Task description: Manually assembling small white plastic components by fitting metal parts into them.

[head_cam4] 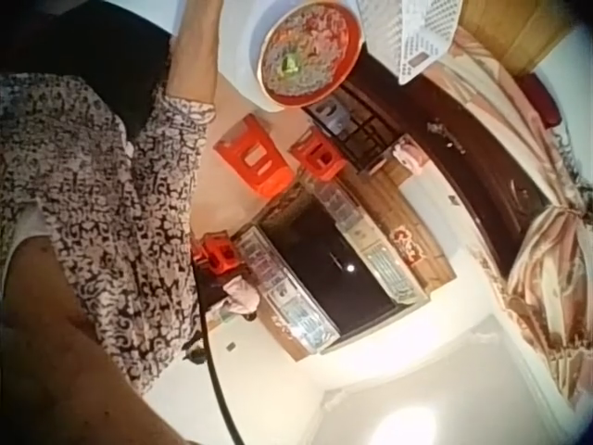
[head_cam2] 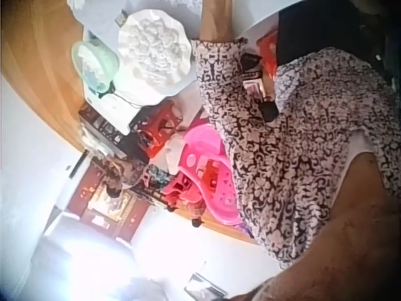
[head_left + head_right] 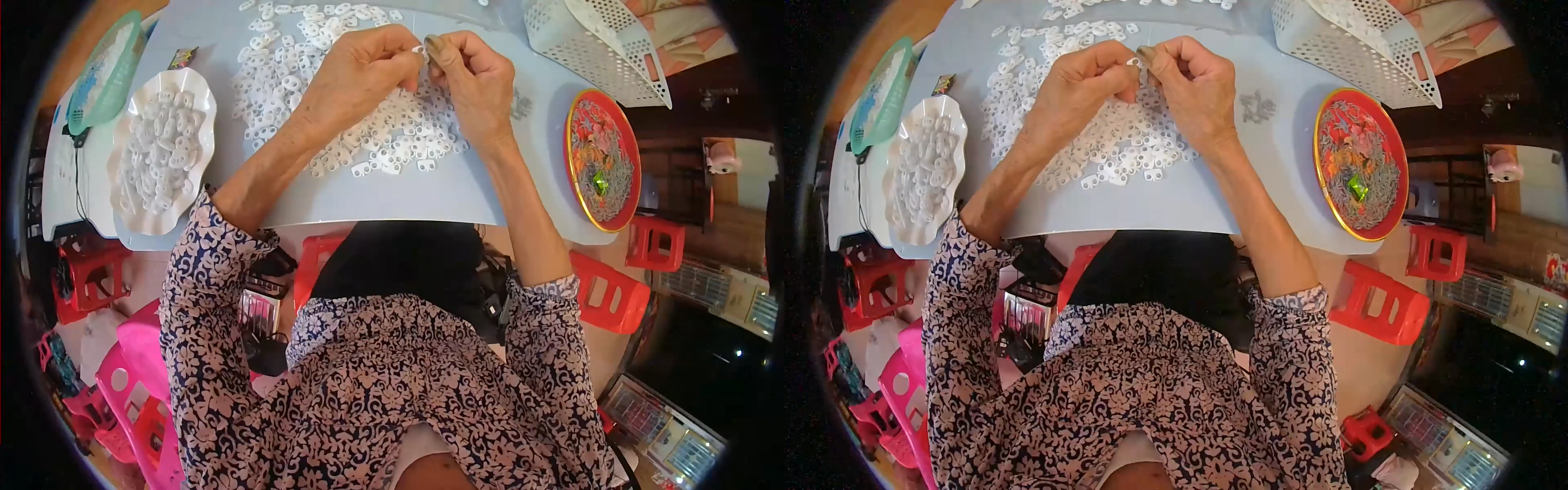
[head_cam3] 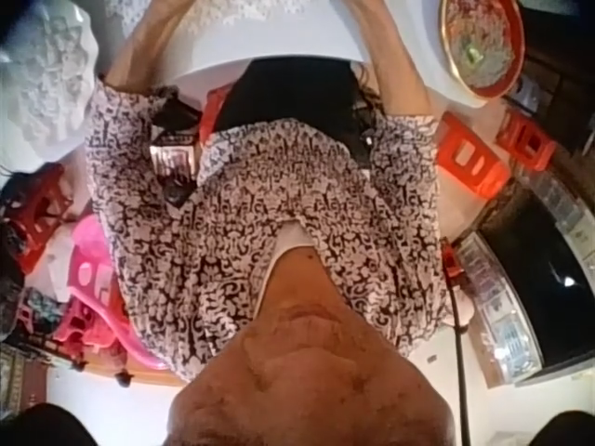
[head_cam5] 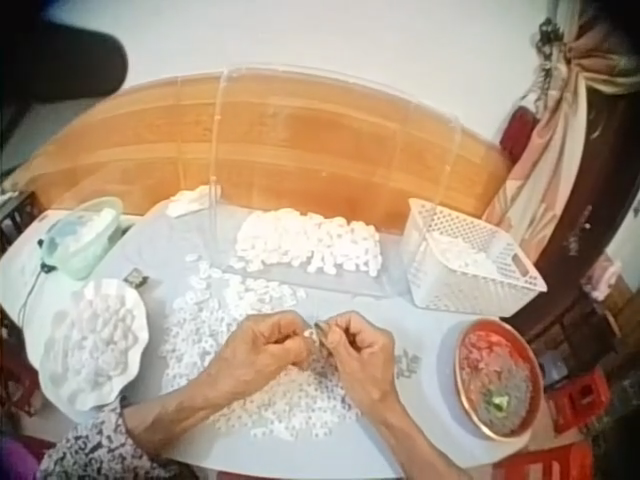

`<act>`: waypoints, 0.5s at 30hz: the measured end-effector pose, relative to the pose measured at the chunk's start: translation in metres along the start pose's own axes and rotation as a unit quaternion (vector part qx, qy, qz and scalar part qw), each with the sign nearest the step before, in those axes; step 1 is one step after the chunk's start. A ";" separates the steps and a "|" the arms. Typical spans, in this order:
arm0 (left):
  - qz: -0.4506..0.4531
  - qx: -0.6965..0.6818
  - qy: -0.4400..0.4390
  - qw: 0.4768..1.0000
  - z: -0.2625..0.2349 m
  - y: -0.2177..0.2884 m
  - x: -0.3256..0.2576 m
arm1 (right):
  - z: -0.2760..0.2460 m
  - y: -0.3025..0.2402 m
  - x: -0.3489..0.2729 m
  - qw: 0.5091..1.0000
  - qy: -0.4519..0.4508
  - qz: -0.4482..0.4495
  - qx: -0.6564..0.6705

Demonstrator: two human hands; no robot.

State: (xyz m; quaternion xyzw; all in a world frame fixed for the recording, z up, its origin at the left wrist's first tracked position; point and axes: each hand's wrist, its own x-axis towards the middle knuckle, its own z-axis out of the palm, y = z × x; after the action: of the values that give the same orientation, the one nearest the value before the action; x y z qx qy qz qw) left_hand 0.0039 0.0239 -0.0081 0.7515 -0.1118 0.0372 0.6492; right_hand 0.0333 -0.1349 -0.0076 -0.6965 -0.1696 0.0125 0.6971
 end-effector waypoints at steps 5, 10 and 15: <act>0.038 0.038 0.018 0.998 0.004 0.001 0.000 | 0.001 0.001 0.000 1.000 -0.003 -0.018 0.005; 0.023 0.065 0.024 0.997 0.002 -0.001 -0.001 | -0.003 0.000 0.001 0.999 -0.024 0.023 0.010; -0.021 0.025 0.018 0.999 0.001 -0.001 -0.001 | -0.006 -0.005 0.001 0.998 -0.026 0.007 0.054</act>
State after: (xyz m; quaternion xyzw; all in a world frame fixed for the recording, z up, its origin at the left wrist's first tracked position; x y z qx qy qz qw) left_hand 0.0032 0.0236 -0.0091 0.7687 -0.0832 0.0399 0.6329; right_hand 0.0349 -0.1403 -0.0025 -0.6586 -0.1822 0.0446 0.7287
